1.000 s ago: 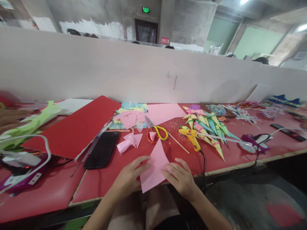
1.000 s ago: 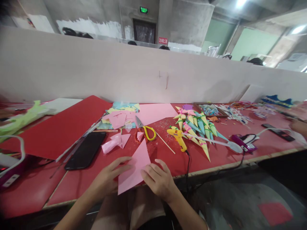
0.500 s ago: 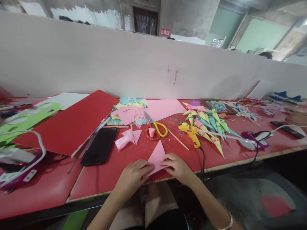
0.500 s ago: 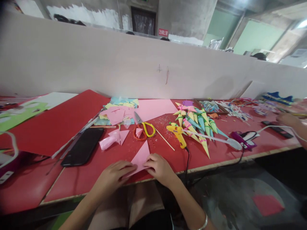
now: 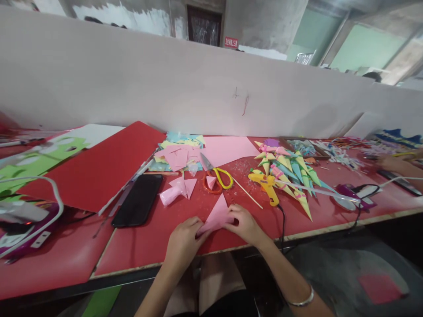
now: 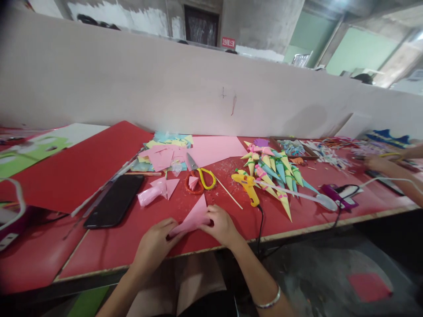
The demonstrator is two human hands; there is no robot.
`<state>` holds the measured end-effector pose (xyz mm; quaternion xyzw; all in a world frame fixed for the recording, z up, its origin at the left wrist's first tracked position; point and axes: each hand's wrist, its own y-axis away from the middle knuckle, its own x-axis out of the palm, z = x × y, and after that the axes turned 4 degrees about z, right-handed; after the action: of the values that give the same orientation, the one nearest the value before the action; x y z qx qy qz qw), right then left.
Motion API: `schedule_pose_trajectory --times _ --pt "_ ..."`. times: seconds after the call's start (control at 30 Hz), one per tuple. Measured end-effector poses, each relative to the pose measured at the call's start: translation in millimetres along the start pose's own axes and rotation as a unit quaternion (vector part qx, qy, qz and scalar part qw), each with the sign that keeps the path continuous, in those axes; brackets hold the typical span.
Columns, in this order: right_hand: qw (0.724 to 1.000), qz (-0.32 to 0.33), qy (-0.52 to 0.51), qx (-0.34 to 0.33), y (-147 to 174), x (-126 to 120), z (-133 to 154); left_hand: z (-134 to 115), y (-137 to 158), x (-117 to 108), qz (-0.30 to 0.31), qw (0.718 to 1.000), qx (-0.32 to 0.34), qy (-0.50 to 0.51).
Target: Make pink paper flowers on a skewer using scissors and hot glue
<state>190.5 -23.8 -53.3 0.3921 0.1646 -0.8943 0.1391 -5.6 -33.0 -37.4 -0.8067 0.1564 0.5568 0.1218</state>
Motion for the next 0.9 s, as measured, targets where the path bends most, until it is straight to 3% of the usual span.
schedule_pose_trajectory --times 0.13,0.37,0.47,0.6,0.67,0.77,0.9 --pt "0.999 -0.02 0.016 0.031 2 1 4 7 4 -2 -0.027 0.999 -0.006 -0.033" --pt "0.996 -0.035 0.06 0.052 6 -3 10 16 4 -7 0.022 0.999 -0.013 -0.029" --pt "0.998 -0.031 0.035 0.034 9 -5 7 21 0 -5 0.019 0.999 0.035 0.014" --pt "0.999 0.017 -0.003 -0.046 13 -10 -4 22 0 -7 0.04 0.984 0.155 0.084" --pt "0.997 0.028 -0.016 -0.07 16 -12 -7 19 2 -9 0.05 0.982 0.17 0.071" --pt "0.997 0.016 -0.033 -0.072 21 -14 -5 14 7 -7 0.02 0.988 0.151 0.038" --pt "0.999 -0.024 -0.022 -0.016 23 -9 6 14 10 2 -0.051 0.99 0.13 0.024"
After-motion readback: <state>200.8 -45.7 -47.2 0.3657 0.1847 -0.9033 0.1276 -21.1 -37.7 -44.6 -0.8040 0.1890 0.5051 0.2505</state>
